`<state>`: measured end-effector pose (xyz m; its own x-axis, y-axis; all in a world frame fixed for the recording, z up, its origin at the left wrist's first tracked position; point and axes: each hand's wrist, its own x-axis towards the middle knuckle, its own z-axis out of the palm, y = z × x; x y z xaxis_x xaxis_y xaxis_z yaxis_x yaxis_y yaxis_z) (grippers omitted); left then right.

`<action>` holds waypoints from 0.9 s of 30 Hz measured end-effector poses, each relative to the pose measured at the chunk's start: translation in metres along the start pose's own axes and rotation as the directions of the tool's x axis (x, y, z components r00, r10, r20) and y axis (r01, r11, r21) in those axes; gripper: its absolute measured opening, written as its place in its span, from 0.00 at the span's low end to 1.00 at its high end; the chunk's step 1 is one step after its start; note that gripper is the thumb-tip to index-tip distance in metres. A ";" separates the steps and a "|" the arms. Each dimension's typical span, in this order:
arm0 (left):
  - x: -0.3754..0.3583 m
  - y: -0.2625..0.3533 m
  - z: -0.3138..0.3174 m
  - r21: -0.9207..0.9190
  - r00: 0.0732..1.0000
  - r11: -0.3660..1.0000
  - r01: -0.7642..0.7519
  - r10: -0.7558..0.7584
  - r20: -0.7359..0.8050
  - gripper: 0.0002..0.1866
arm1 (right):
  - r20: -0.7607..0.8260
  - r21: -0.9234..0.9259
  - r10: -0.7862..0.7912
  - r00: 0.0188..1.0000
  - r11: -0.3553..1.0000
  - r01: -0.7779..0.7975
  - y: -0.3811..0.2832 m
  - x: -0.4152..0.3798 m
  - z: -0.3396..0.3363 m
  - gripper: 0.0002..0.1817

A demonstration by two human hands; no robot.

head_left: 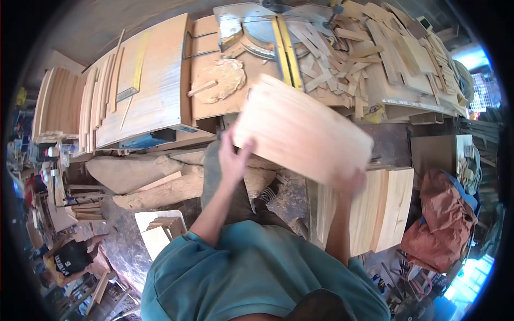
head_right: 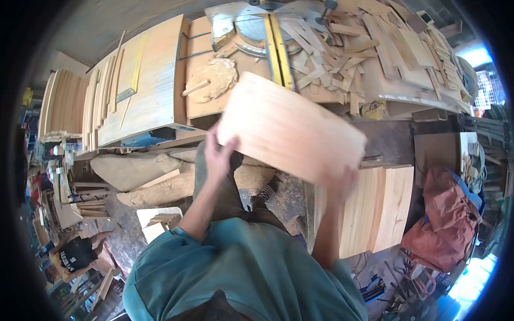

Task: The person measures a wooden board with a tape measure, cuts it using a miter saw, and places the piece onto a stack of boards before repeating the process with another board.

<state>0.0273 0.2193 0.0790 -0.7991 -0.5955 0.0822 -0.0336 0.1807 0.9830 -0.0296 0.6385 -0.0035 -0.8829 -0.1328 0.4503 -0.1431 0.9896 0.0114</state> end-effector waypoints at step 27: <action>0.048 -0.085 -0.077 0.353 0.969 0.935 0.031 -0.114 0.218 0.14 | 0.351 0.437 -0.284 0.892 0.892 0.113 -0.371 0.154 0.149 0.34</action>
<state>0.0382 0.1146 0.0117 -0.9015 -0.4274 -0.0683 -0.2680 0.4271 0.8636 -0.1787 0.2427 -0.0714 -0.9039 -0.4191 0.0853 -0.4225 0.8444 -0.3294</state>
